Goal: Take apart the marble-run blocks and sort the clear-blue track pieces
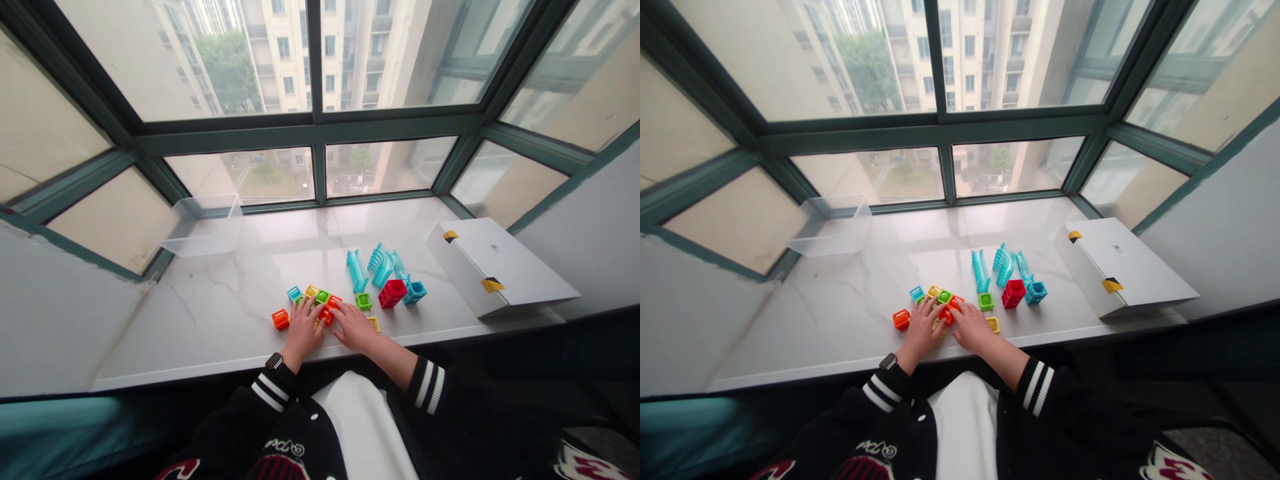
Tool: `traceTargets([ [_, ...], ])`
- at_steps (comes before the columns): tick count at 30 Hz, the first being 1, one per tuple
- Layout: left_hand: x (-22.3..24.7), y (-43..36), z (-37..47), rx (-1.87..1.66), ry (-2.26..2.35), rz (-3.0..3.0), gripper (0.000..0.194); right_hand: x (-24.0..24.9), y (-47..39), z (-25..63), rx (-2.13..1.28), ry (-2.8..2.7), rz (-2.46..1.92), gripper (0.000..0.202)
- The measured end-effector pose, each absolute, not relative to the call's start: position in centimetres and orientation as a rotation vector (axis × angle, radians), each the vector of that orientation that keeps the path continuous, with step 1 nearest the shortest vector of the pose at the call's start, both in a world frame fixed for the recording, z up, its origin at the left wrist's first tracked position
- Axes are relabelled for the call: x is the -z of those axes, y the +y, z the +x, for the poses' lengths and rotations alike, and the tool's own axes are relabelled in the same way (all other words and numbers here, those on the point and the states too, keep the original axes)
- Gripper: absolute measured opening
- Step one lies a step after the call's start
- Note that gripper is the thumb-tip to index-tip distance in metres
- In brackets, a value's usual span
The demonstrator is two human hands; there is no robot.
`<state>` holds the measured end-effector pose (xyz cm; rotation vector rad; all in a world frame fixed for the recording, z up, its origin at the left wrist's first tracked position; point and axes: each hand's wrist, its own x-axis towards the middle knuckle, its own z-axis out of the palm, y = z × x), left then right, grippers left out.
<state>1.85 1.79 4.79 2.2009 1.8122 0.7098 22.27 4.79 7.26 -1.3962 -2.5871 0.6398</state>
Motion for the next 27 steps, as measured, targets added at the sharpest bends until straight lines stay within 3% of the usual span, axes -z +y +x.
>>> traceTargets([
  [5, -4.8, 1.9, 1.8, -0.731, 1.814, 2.189, 0.039, -7.6, 5.1, 22.5, -0.692, -2.574, -1.343, 0.066],
  [14, -5.0, 1.7, 1.6, -0.687, 1.821, 2.218, 0.02, -8.2, 5.0, 22.2, -0.668, -2.524, -1.305, 0.042],
  [18, -5.4, 1.5, 1.5, -0.701, 1.823, 2.197, 0.019, -8.5, 5.3, 21.9, -0.616, -2.487, -1.434, 0.048],
  [27, -4.9, 1.5, 1.3, -0.725, 1.834, 2.177, 0.045, -9.2, 6.5, 20.8, -0.653, -2.556, -1.588, 0.062],
])
